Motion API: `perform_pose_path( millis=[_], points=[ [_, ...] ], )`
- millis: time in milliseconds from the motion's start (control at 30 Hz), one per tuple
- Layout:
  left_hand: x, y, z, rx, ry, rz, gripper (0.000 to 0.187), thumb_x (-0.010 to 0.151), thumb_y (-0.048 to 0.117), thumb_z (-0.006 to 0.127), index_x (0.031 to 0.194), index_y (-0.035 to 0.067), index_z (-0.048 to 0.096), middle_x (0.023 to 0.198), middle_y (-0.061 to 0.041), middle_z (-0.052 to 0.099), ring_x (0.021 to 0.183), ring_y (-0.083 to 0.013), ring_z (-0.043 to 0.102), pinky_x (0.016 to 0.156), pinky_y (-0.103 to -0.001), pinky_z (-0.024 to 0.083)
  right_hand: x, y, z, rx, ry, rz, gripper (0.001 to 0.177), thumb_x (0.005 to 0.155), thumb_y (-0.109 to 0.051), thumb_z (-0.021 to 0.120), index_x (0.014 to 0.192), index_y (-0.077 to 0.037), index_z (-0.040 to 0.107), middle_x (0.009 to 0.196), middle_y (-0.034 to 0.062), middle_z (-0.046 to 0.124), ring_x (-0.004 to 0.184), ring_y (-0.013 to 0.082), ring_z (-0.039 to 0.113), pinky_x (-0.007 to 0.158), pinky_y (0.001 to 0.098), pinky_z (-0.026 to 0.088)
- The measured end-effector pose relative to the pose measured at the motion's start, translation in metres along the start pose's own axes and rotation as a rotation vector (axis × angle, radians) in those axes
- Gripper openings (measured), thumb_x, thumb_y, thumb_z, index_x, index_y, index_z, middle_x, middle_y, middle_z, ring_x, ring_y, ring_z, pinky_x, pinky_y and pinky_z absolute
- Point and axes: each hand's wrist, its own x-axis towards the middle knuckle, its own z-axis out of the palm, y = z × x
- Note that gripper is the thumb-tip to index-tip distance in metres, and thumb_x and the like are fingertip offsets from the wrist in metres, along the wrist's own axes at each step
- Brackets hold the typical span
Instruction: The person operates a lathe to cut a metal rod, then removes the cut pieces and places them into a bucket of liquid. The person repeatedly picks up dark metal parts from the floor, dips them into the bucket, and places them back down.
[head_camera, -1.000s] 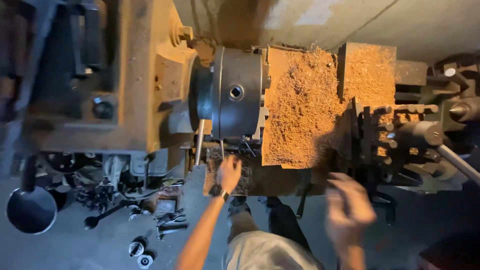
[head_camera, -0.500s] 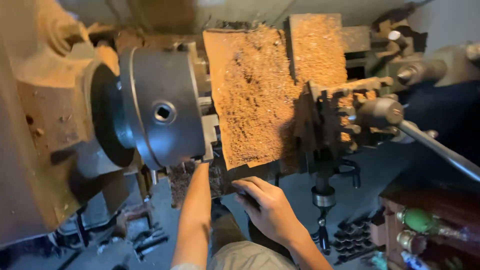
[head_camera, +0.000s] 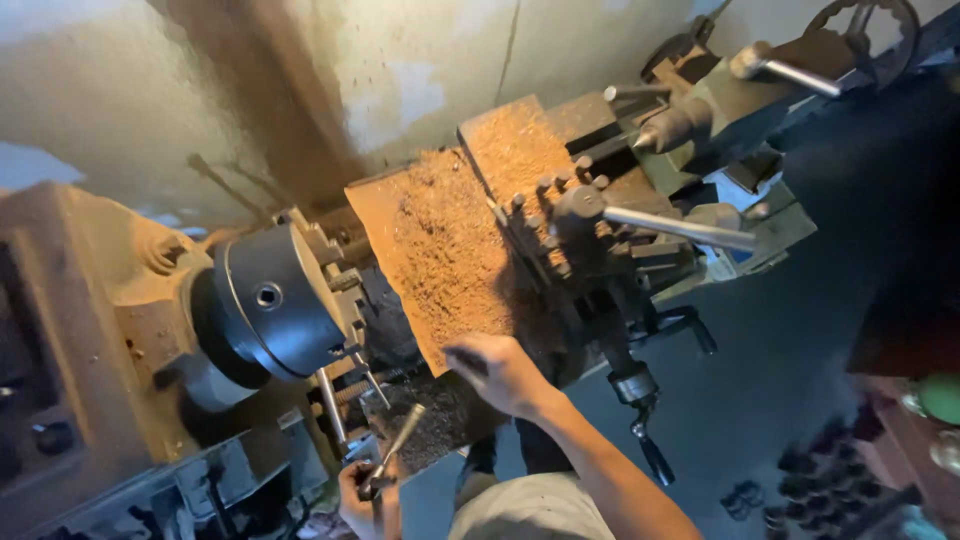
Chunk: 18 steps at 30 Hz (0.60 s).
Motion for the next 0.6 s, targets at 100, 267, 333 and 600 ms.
perform_pose_path(
  millis=[100, 267, 333, 600],
  points=[
    [0.020, 0.132, -0.011, -0.275, -0.082, 0.193, 0.017, 0.087, 0.016, 0.075, 0.092, 0.004, 0.063, 0.075, -0.005, 0.065, 0.056, -0.0137, 0.064, 0.053, -0.029, 0.049, 0.012, -0.015, -0.048, 0.025, 0.160, -0.075, 0.013, 0.092, -0.005, 0.073, 0.104, -0.002, 0.073, 0.096, 0.0148, 0.074, 0.087, 0.0266, 0.075, 0.075, 0.0347, 0.060],
    [0.095, 0.274, 0.070, -0.425, -0.061, 0.761, 0.016, 0.091, 0.006, 0.070, 0.093, 0.004, 0.054, 0.084, -0.006, 0.054, 0.075, -0.0177, 0.053, 0.071, -0.031, 0.047, 0.011, -0.040, -0.142, 0.023, 0.316, -0.154, 0.012, 0.093, -0.005, 0.074, 0.105, -0.001, 0.074, 0.099, 0.0113, 0.077, 0.089, 0.0192, 0.076, 0.078, 0.0317, 0.061],
    [0.125, 0.332, 0.103, -0.515, -0.113, 0.877, 0.018, 0.088, 0.003, 0.070, 0.089, 0.005, 0.052, 0.086, -0.008, 0.052, 0.078, -0.0211, 0.054, 0.077, -0.033, 0.051, 0.004, -0.042, -0.169, 0.035, 0.356, -0.146, 0.011, 0.095, -0.005, 0.074, 0.105, -0.002, 0.075, 0.099, 0.0096, 0.078, 0.090, 0.0166, 0.076, 0.079, 0.0305, 0.062],
    [0.174, 0.458, 0.202, -0.265, -0.091, 1.300, 0.030, 0.087, 0.003, 0.078, 0.082, 0.008, 0.049, 0.078, -0.008, 0.051, 0.080, -0.0286, 0.053, 0.086, -0.043, 0.042, -0.027, -0.021, -0.216, 0.320, 0.496, -0.089, 0.012, 0.103, -0.001, 0.063, 0.111, 0.004, 0.071, 0.105, 0.0096, 0.076, 0.099, 0.0156, 0.076, 0.089, 0.0297, 0.063]
  ],
)
